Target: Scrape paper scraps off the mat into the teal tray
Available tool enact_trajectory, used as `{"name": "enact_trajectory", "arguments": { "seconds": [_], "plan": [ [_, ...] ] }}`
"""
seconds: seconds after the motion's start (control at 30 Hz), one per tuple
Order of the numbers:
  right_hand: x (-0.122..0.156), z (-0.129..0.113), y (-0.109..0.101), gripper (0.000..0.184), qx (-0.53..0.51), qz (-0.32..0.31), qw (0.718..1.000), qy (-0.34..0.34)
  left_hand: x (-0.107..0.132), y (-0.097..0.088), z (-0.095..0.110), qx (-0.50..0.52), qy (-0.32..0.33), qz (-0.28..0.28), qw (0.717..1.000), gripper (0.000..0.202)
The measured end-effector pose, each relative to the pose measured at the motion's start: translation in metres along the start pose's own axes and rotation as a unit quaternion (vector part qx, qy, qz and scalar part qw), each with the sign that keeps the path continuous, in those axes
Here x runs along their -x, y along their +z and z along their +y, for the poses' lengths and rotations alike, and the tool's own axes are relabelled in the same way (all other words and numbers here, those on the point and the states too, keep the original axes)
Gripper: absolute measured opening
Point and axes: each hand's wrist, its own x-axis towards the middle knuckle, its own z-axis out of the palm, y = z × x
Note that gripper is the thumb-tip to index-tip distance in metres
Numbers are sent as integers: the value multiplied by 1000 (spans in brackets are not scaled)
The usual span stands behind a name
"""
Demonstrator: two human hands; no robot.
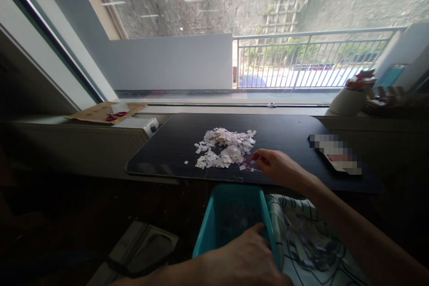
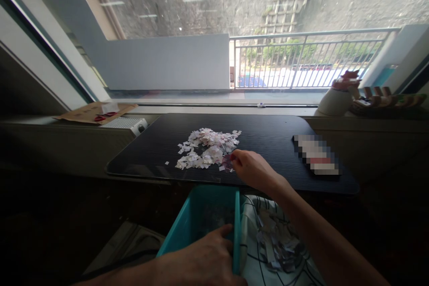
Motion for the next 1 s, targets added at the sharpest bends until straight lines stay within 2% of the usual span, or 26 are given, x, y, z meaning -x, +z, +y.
{"name": "enact_trajectory", "arguments": {
  "seconds": [0.13,0.27,0.47,0.63,0.77,0.9,1.0],
  "plan": [
    [4,-3,1,31,-26,-32,999,-2,-1,-4,1,0,-1,2,1000,12],
    [11,4,-7,31,-28,-61,998,2,-2,-14,4,0,3,1,1000,12],
    [19,15,-23,31,39,-33,998,42,-4,-24,6,-4,-2,-36,999,13],
    [18,18,-25,32,75,-22,996,54,-3,-24,5,6,-2,-43,999,15],
    [15,15,-21,32,66,-18,996,61,-2,-23,5,1,0,-25,1000,12],
    [13,9,-16,30,19,-40,999,23,-1,-22,7,-5,-3,-8,1000,11],
    [14,7,-16,30,7,-28,999,18,1,-24,9,-9,-8,-2,1000,11]
  ]
}}
